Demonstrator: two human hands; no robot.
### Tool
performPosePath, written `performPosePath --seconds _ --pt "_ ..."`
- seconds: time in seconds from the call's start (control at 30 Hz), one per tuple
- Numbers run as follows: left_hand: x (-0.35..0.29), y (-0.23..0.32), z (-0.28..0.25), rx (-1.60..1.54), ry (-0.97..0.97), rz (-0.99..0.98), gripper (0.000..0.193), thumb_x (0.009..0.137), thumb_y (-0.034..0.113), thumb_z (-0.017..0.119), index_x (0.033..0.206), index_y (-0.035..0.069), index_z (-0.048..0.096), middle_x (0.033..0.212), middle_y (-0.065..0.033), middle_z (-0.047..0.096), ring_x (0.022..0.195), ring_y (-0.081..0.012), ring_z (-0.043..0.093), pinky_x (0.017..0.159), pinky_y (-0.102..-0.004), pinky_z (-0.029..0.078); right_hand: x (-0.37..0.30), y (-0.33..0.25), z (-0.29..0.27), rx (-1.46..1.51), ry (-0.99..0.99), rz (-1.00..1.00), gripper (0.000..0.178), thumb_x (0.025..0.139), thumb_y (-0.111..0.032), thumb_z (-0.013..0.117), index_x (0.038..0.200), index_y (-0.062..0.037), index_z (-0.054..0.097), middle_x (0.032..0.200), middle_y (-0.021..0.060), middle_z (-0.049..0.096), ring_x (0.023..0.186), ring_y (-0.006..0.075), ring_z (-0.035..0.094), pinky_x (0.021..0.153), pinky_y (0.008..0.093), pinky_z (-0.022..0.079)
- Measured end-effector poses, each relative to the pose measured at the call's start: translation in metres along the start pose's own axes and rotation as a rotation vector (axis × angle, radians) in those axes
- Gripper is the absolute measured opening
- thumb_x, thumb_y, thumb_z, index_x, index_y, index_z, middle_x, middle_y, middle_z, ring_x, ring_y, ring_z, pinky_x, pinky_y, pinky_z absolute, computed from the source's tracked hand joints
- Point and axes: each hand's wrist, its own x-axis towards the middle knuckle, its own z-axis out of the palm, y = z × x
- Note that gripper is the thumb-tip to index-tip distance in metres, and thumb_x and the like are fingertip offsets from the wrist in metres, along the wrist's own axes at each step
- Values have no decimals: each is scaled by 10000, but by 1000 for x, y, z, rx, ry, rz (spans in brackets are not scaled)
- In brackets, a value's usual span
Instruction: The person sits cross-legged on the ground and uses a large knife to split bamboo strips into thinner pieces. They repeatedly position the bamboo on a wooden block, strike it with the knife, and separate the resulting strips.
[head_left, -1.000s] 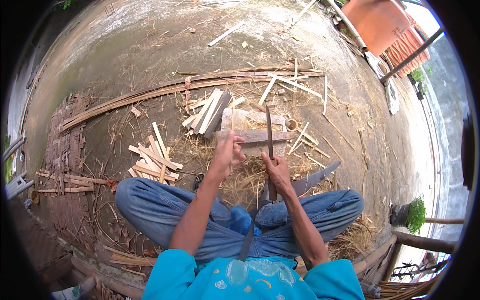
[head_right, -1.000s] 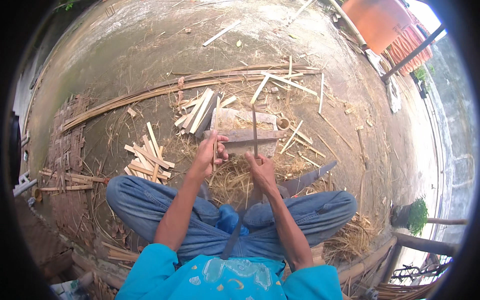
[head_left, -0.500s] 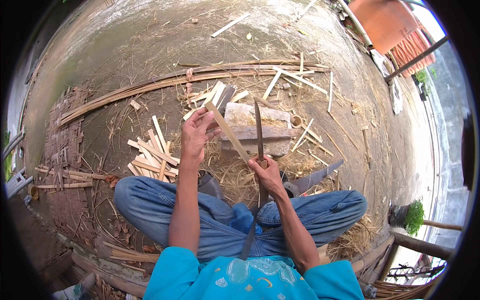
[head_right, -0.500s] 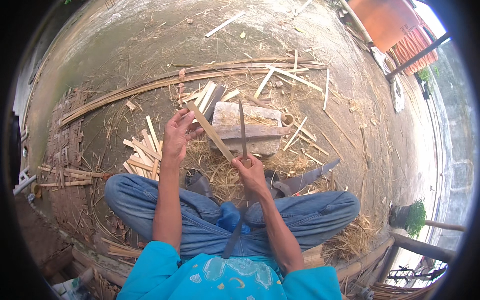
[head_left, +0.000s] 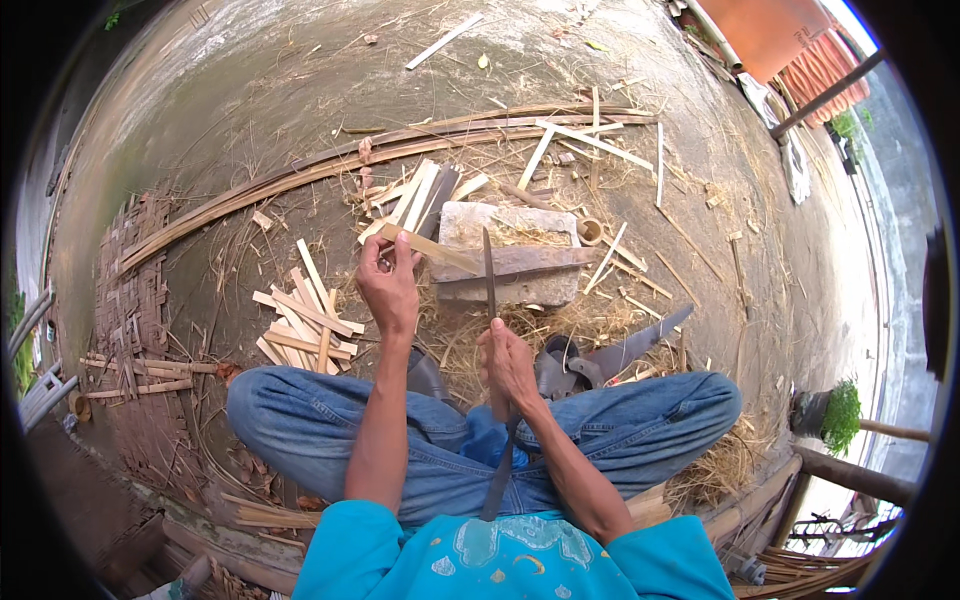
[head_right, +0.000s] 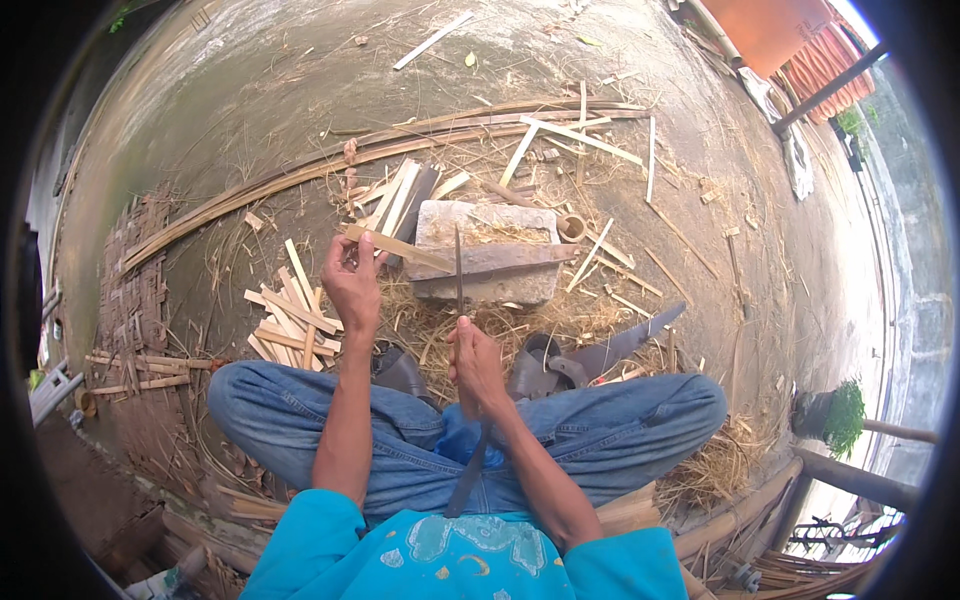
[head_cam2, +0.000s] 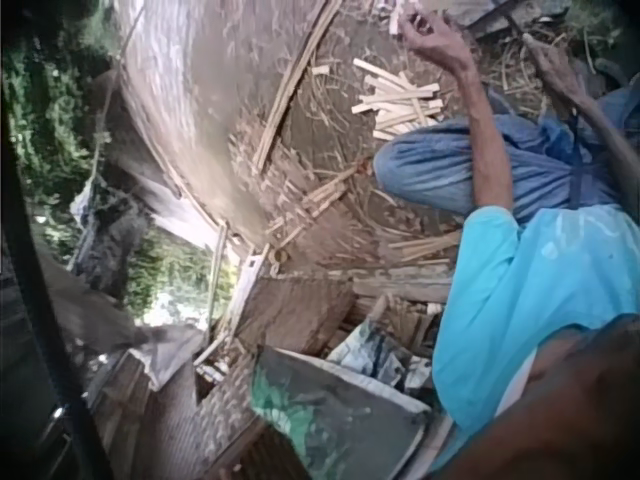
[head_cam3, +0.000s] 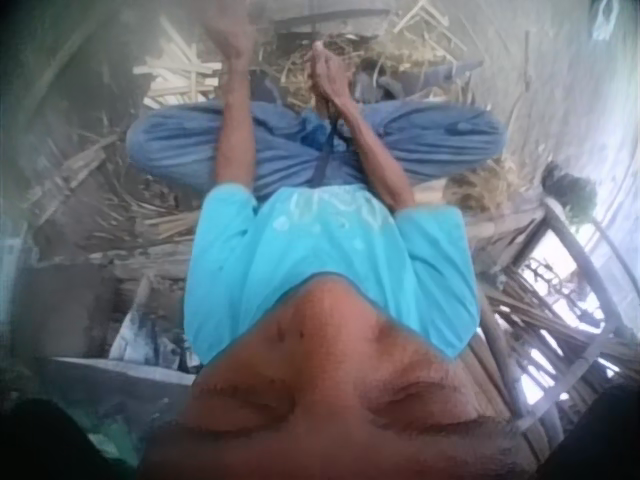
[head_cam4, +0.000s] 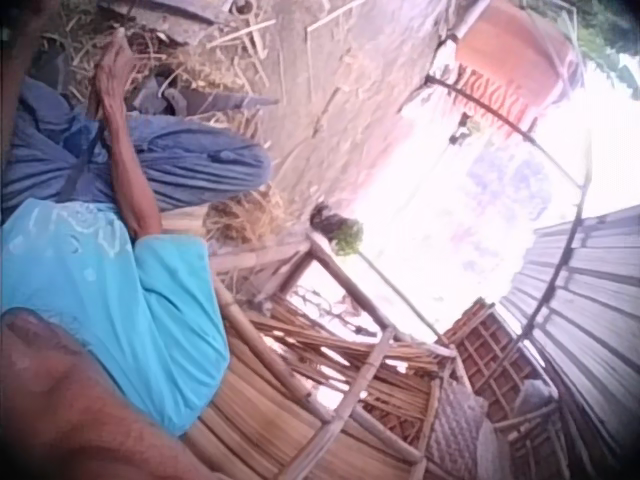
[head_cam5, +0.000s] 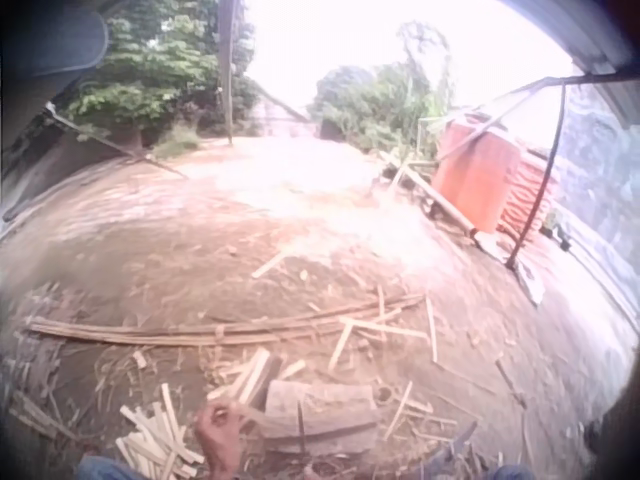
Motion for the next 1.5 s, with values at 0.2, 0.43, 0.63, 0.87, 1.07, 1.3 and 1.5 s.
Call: performPosePath --seconds 0.2,0.43,0.63,0.87,1.07,1.3,1.5 --pt "-15 5 3 262 -22 135 193 1044 143 629 989 -41 619 869 -41 631 808 -100 638 750 -295 661 -16 -38 33 -63 -106 -119 466 1083 -404 550 844 -11 618 561 67 537 466 135 505 463 337 410" --pt "-17 9 6 65 30 103 159 1044 110 614 1002 -43 630 889 -53 632 801 -101 608 777 -300 669 6 3 27 -263 53 -255 412 1070 -341 586 852 3 648 564 83 494 510 142 398 490 365 338" --pt "-15 1 -5 69 49 92 147 1035 98 622 1002 -45 628 921 -64 633 829 -93 609 775 -307 678 3 28 29 -285 139 -266 429 1051 -389 612 874 -1 659 550 110 449 502 173 397 494 386 352" --pt "-27 -1 -4 53 -24 62 126 1035 94 622 1024 -31 617 1002 -71 643 917 -123 668 799 -314 677 10 60 1 -356 242 -144 573 1054 -505 553 845 20 651 577 128 488 563 180 443 564 398 415" --pt "-27 1 0 31 -20 91 108 1050 96 587 1065 -8 561 1211 -153 669 1118 -249 697 870 -361 653 5 49 3 -75 123 126 638 1072 -549 475 833 25 614 561 85 478 536 175 499 551 385 426" --pt "-34 6 8 -18 -12 19 112 1053 111 582 1069 16 525 1346 -191 637 1206 -269 658 918 -421 634 -9 23 40 -163 75 -319 547 1100 -447 480 760 -33 591 568 0 467 500 89 460 464 301 382" --pt "-39 9 10 4 3 22 113 1055 118 581 1068 28 516 1300 -162 661 1205 -262 658 901 -398 634 -2 35 40 -76 139 -57 547 1105 -430 478 772 -11 587 584 26 476 538 99 446 490 334 370"
